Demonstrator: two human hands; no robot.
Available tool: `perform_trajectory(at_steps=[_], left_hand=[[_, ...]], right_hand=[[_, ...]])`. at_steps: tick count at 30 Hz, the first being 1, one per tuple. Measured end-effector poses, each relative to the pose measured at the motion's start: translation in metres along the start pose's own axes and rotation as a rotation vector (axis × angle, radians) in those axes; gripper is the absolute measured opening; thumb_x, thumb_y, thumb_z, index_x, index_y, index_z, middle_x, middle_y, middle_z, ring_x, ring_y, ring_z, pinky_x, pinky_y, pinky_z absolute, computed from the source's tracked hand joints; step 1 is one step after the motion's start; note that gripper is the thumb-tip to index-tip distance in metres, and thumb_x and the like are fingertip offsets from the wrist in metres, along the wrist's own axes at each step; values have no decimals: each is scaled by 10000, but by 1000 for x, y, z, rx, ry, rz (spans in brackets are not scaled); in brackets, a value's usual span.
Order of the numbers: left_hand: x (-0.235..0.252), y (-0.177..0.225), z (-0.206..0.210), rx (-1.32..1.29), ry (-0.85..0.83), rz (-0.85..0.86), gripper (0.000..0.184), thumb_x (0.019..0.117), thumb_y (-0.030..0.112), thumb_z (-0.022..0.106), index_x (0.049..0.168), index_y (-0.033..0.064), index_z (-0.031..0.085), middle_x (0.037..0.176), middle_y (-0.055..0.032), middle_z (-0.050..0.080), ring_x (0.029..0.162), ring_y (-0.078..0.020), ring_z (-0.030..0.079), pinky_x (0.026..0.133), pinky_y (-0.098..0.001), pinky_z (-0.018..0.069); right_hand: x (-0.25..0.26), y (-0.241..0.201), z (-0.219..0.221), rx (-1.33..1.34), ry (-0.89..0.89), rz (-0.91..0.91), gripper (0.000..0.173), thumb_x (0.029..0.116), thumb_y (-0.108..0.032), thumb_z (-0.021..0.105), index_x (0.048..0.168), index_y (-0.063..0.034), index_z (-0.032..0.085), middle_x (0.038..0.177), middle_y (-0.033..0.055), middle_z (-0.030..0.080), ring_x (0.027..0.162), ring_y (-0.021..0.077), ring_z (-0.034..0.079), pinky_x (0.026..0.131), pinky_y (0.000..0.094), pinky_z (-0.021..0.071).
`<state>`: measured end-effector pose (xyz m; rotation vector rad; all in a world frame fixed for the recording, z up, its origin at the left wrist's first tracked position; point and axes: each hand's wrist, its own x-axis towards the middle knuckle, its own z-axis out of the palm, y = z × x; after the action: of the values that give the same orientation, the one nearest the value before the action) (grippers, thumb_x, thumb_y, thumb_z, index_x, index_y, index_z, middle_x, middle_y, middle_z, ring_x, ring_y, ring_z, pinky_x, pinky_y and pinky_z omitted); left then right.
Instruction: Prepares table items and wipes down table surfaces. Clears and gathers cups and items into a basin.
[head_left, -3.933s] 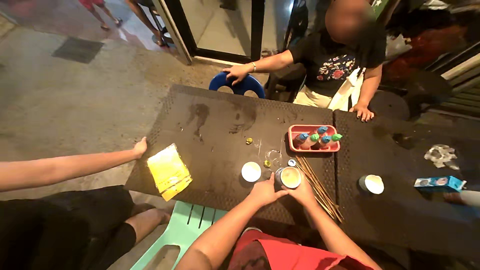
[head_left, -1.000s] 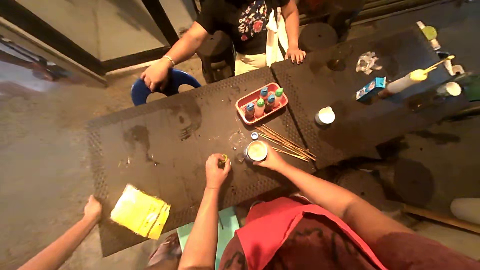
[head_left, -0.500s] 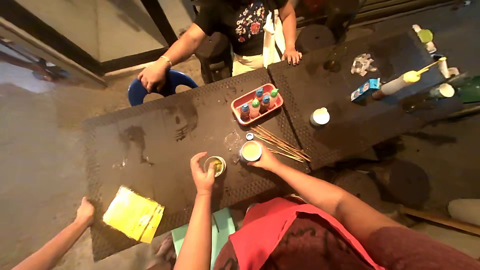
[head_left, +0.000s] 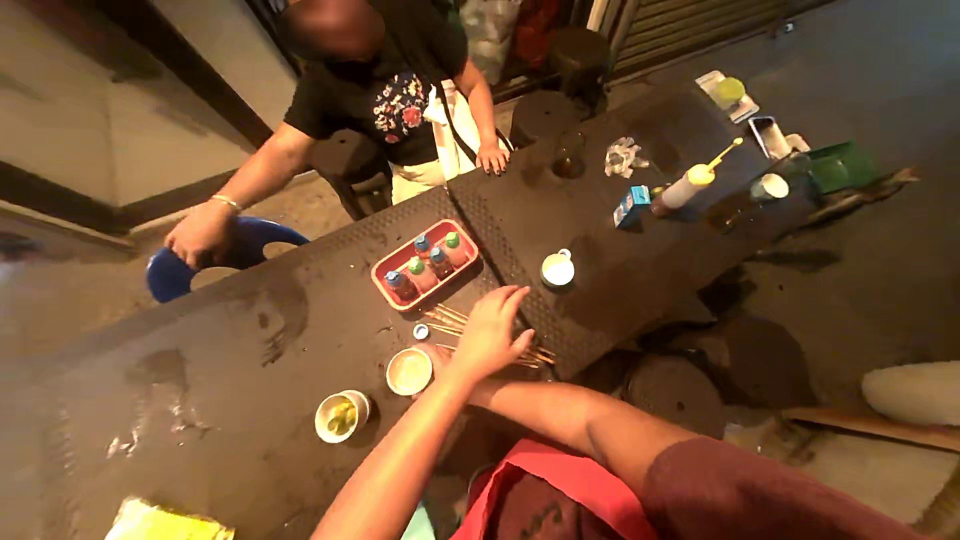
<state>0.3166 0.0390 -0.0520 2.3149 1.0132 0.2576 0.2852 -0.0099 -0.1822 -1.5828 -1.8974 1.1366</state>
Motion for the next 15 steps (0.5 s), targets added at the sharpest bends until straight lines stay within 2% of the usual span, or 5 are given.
perform_trajectory(at_steps=[1, 5, 9, 12, 15], left_hand=[[25, 3, 7, 49, -101, -35, 709, 956, 379, 685, 1564, 134, 416, 1586, -176, 418, 1476, -344, 388, 1209, -529, 310], [115, 1, 55, 155, -269, -137, 931, 859, 385, 815, 1622, 246, 300, 1679, -190, 233, 1520, -428, 272, 1189, -644, 259], [165, 0, 98, 106, -266, -249, 1052, 755, 384, 905, 1617, 328, 306, 1700, -156, 193, 1506, -492, 248, 1123, -758, 251], [182, -5, 114, 92, -318, -273, 1072, 787, 274, 892, 1637, 321, 240, 1679, -198, 227, 1468, -520, 304, 1098, -765, 289], [186, -4, 115, 65, -276, -259, 911, 840, 124, 819, 1606, 241, 340, 1607, -213, 355, 1392, -488, 424, 1055, -688, 399]], right_hand=[[13, 34, 34, 140, 331, -308, 399, 939, -187, 645, 1222, 91, 684, 1192, 244, 717, 1174, 313, 678, 1072, 318, 491], [9, -36, -65, 275, -279, 197, 613, 927, -91, 721, 1484, 17, 490, 1546, 167, 495, 1479, 243, 420, 1248, 383, 272], [11, 10, -52, 152, -270, -181, 957, 701, -281, 911, 1486, 34, 463, 1473, 235, 541, 1385, 348, 513, 1182, 468, 401], [19, 17, -45, 52, -341, -228, 948, 738, -329, 887, 1518, -36, 435, 1507, 186, 517, 1398, 322, 500, 1180, 461, 402], [22, 19, -44, 14, -347, -225, 929, 762, -338, 867, 1526, -47, 428, 1521, 176, 505, 1418, 313, 480, 1193, 444, 383]])
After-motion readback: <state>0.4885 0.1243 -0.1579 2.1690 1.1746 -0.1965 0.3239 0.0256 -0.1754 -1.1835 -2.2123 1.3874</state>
